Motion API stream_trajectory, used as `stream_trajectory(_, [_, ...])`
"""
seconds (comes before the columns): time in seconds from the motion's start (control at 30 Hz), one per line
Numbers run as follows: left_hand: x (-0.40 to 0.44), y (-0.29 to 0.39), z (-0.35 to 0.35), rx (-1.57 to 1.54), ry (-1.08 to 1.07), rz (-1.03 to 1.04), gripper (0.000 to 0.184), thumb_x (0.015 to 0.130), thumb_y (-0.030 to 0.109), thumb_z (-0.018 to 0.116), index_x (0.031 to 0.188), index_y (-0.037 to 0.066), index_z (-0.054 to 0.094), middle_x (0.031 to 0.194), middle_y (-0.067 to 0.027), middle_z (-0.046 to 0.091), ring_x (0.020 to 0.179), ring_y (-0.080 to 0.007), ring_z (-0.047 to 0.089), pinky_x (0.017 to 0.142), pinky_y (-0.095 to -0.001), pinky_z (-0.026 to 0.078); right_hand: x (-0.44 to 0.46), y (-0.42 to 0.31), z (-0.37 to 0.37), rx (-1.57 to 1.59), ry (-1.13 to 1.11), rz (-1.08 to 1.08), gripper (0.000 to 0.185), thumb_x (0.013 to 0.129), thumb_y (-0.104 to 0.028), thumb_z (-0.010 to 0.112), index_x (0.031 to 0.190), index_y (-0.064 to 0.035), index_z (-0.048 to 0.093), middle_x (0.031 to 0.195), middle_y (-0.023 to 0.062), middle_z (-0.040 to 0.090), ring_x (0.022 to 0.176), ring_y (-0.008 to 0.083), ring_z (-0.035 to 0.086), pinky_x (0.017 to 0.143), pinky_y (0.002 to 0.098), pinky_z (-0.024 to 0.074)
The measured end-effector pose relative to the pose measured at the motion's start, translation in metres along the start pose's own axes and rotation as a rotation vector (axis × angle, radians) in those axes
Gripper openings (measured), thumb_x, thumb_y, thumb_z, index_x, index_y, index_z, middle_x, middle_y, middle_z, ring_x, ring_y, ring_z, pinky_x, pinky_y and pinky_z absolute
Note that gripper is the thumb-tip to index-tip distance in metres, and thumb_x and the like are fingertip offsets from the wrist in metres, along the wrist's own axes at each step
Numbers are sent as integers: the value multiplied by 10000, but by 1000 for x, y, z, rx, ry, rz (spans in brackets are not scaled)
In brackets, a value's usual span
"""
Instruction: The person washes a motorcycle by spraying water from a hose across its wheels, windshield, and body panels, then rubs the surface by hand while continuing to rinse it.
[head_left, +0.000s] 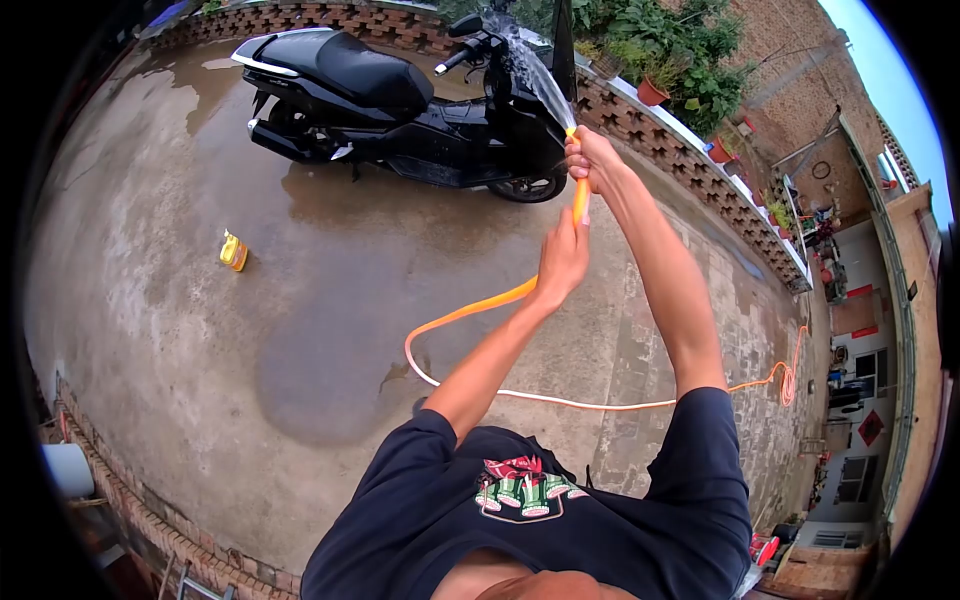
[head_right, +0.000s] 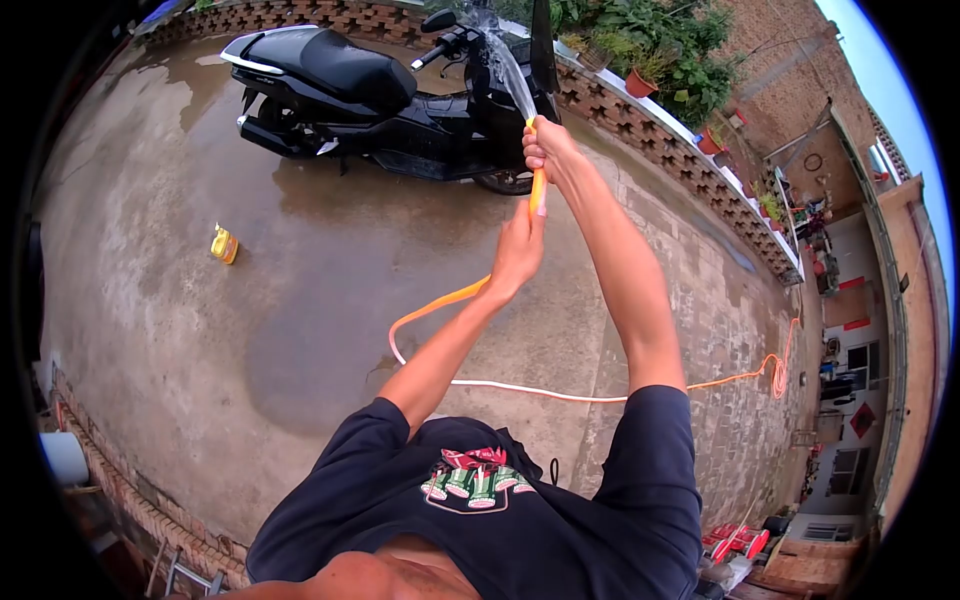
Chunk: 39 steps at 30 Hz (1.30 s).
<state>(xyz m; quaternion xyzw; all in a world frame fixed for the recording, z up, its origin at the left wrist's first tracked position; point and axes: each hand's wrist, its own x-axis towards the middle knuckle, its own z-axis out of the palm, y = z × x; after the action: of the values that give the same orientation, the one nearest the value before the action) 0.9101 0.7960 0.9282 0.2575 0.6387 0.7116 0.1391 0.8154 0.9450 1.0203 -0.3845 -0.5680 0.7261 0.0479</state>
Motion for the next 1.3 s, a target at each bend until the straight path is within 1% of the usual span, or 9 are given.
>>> stream_trajectory(0.13, [-9,-15,6,53,-22,-31,327,1070,306,425,1008,-10,478,828,-321,630,841,-537,607,714,-605,433,7,20,-11,14,43,28,233,1024,-272,382,874,-112,461,598,-67,382,395,42,262,358,242,217])
stream_trajectory(0.3, [-14,-29,3,24,31,-78,380,1074,366,436,966,4,476,755,-247,585,743,-472,594,658,-528,425,20,39,-15,159,66,-40,226,1033,-282,385,919,-100,457,612,-35,396,402,65,292,370,261,250])
stream_trajectory(0.4, [-17,-31,-12,28,68,-89,347,1070,333,428,995,-2,482,837,-307,622,840,-533,592,700,-599,416,25,52,5,215,95,-64,218,1035,-269,396,926,-91,460,616,-20,410,406,75,308,375,275,262])
stream_trajectory(0.73, [-3,-76,-102,111,222,-143,329,1048,318,496,980,1,551,804,-267,627,799,-498,613,680,-532,452,69,100,100,397,251,-41,327,1069,-346,364,864,-111,461,589,-16,394,400,97,298,378,286,244])
stream_trajectory(0.8, [2,-91,-123,159,266,-116,334,1042,331,520,949,14,569,677,-130,576,622,-274,581,608,-420,447,74,107,122,395,264,-54,325,1068,-344,370,859,-111,458,587,-14,394,401,101,299,381,287,245])
stream_trajectory(0.93, [27,-108,-153,208,293,-59,336,1040,340,521,943,23,580,646,-84,569,599,-226,585,591,-401,445,93,100,152,452,302,-73,291,1052,-326,389,878,-107,468,598,6,415,401,111,323,378,295,257])
stream_trajectory(1.1, [50,-108,-181,193,268,-50,341,1043,346,520,961,23,592,657,-98,589,594,-237,591,587,-398,450,106,92,171,508,302,-176,210,981,-236,423,846,-83,476,621,41,461,407,130,371,370,299,283])
stream_trajectory(1.17, [60,-101,-191,141,214,-112,316,1032,332,527,1043,26,601,827,-249,665,838,-478,641,707,-527,474,112,86,182,511,311,-190,220,987,-244,437,843,-83,478,633,40,464,411,129,372,370,300,290])
stream_trajectory(1.3, [70,-107,-195,125,203,-101,320,1033,337,524,1051,27,600,831,-250,666,847,-482,640,711,-532,475,118,79,187,506,341,-214,219,989,-244,434,847,-85,481,627,34,454,410,132,374,374,303,285])
